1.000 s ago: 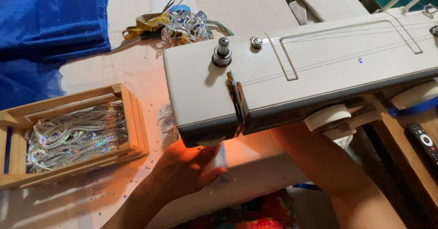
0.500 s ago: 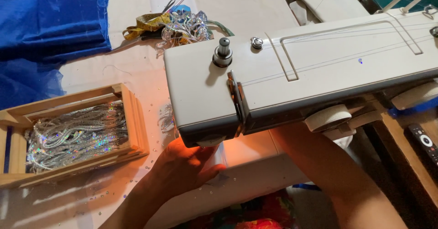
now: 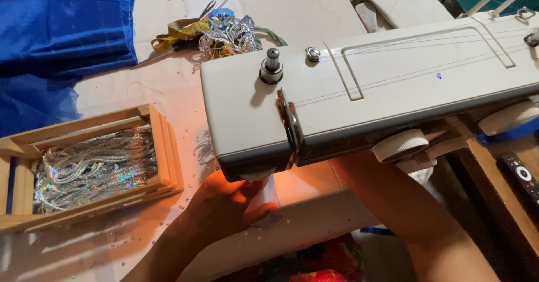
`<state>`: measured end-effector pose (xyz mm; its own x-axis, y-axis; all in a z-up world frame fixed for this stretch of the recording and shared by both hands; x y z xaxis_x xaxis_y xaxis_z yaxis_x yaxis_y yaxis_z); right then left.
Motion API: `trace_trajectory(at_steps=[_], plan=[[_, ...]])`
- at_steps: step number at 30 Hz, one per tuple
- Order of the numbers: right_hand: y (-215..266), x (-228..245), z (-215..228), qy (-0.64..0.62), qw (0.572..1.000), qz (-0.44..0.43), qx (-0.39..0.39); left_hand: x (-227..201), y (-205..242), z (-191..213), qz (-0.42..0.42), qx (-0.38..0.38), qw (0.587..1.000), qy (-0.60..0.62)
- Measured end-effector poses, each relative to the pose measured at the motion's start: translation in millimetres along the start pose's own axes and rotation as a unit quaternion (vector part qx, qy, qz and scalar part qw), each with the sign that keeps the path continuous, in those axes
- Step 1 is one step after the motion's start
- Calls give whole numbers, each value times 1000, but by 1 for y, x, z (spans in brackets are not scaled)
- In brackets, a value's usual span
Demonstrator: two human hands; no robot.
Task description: Sewing silver sequin trim onto blue fabric using a sewing machine, including picking and preparing the trim from a storage box.
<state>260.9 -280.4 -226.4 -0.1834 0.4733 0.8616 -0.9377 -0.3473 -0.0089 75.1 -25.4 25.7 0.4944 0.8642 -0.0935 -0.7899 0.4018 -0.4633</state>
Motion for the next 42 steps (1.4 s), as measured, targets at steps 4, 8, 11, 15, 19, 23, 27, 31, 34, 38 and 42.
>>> trace_trajectory(at_steps=[4, 8, 11, 15, 19, 23, 27, 31, 34, 38, 42], plan=[[0, 2, 3, -11, 1000, -8, -1, -1, -2, 4, 1, 3, 1000, 9], [-10, 51, 8, -21, 1000, -12, 2, -1, -3, 5, 6, 1, 1000, 17], [-8, 155, 18, -28, 999, -15, 4, -1, -3, 7, 15, 3, 998, 58], [-3, 198, 16, -35, 999, -12, 14, -3, -1, 15, 14, -8, 999, 44], [5, 219, 16, -43, 999, -8, 24, -8, 1, 17, -5, -25, 1000, -2], [13, 234, 19, -50, 998, -6, 30, -8, 3, 19, 18, -4, 995, 100], [27, 244, 20, -59, 998, -11, 36, -14, 10, 23, 12, -22, 998, 65], [34, 257, 20, -64, 997, -12, 42, -19, 17, 31, 1, -62, 998, -12], [76, 266, 20, 15, 999, 47, 1, -20, 30, 29, 4, -65, 998, -24], [117, 298, 7, 78, 966, 243, 33, -16, 48, 39, 31, -71, 996, -32], [144, 333, -8, 91, 910, 398, 79, -5, 62, 54, 64, -91, 992, -64]])
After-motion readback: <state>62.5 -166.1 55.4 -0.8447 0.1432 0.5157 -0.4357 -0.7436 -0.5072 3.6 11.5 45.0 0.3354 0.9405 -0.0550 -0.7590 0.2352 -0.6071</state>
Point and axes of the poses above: each hand's wrist, its own y-axis away from the middle knuckle, its own z-axis out of the back of the hand, x = y × z, the point moved 8 cm from there along -y, towards the middle knuckle, and after that the axes turned 7 degrees about z, right-handed, at the moved point
